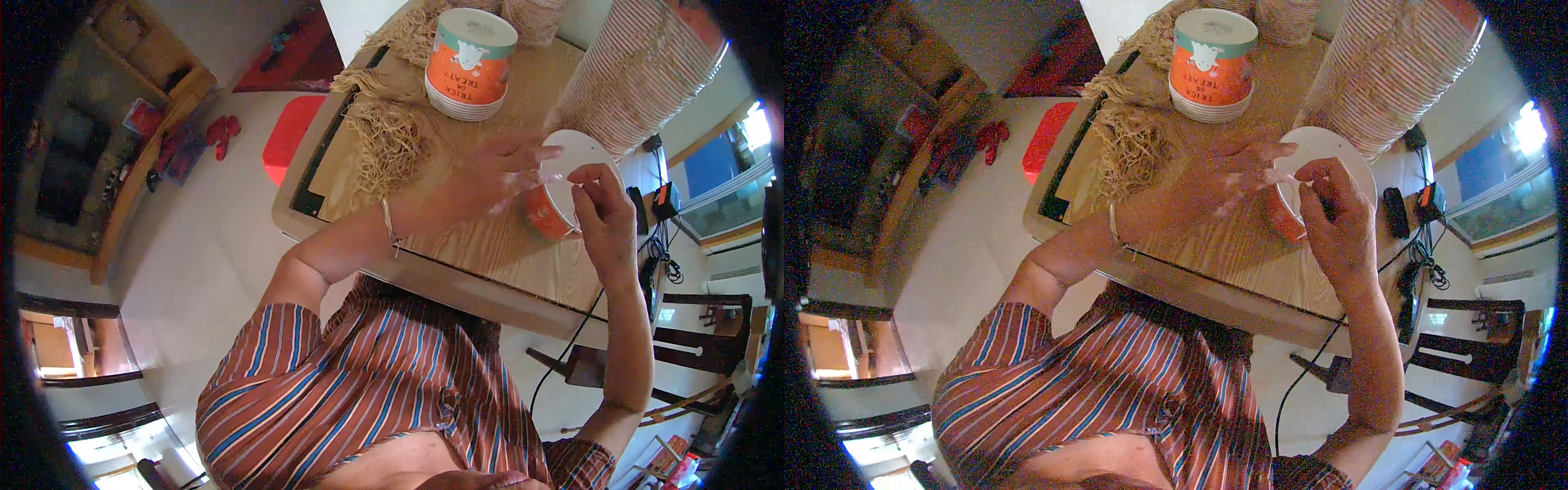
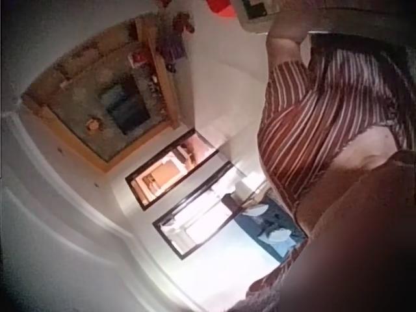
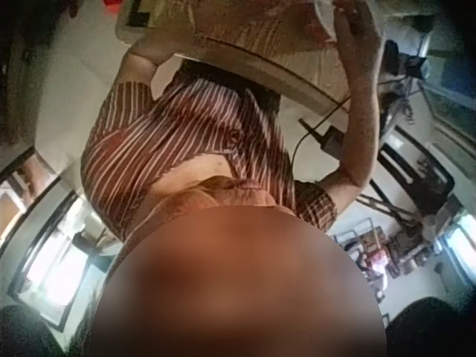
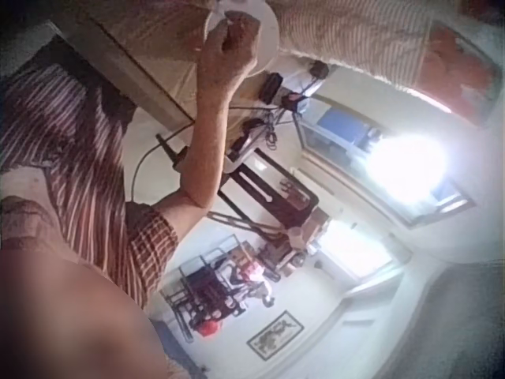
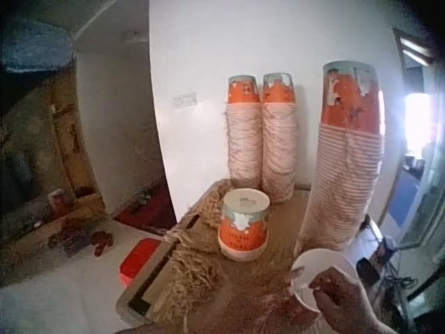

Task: Threading plastic handles through pre-cut holes on decorative buckets and stacking them.

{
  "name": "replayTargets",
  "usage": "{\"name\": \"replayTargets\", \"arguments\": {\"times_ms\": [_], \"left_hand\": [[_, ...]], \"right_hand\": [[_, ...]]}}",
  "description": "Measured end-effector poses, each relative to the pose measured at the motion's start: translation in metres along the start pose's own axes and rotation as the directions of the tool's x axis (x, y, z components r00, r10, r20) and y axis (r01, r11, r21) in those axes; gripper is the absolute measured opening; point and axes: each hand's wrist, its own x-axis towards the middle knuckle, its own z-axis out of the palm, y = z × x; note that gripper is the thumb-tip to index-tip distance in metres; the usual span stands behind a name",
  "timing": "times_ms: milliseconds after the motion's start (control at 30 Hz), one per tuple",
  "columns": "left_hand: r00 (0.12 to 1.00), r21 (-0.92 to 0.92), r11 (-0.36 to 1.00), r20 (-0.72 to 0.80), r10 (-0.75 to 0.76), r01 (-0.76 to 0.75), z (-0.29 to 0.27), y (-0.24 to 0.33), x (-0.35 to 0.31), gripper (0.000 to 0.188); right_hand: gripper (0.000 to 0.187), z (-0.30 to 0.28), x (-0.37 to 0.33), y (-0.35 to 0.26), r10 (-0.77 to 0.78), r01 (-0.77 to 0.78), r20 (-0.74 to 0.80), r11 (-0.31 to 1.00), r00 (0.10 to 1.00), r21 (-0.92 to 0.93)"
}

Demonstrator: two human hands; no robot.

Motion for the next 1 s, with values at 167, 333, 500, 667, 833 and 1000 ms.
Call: {"name": "replayTargets", "arguments": {"times_ms": [167, 333, 500, 667, 833, 1000], "left_hand": [[0.965, 0.048, 0.979, 0.183, 0.189, -0.200, 0.010, -0.008, 0.006, 0.036], [0.878, 0.014, 0.976, 0.440, 0.191, -0.219, -0.006, 0.037, 0.014, 0.017], [0.886, -0.284, 0.941, 0.463, -0.032, 0.183, -0.019, 0.071, 0.024, 0.026], [0.917, -0.268, 0.919, 0.353, -0.184, 0.287, 0.005, 0.051, 0.035, 0.040], [0.770, -0.498, 0.722, 0.633, -0.075, 0.480, 0.039, 0.032, 0.049, 0.032], [0.664, -0.553, 0.507, 0.746, -0.053, 0.662, -0.027, 0.005, 0.077, 0.026]], "right_hand": [[0.013, -0.008, 0.000, 0.004, -0.056, 0.057, -0.050, 0.998, 0.997, 0.013], [0.013, -0.019, -0.007, 0.007, -0.093, 0.092, -0.047, 0.996, 0.995, -0.021], [0.013, -0.025, -0.016, 0.025, 0.007, 0.000, -0.025, 0.968, 1.000, 0.251], [0.013, -0.023, -0.022, 0.028, -0.014, 0.016, -0.009, 0.952, 1.000, 0.306], [0.013, -0.028, -0.028, 0.033, -0.094, 0.090, 0.001, 0.955, 0.996, 0.284], [0.013, -0.037, -0.039, 0.048, -0.023, 0.074, -0.181, 0.957, 0.983, 0.282]]}}
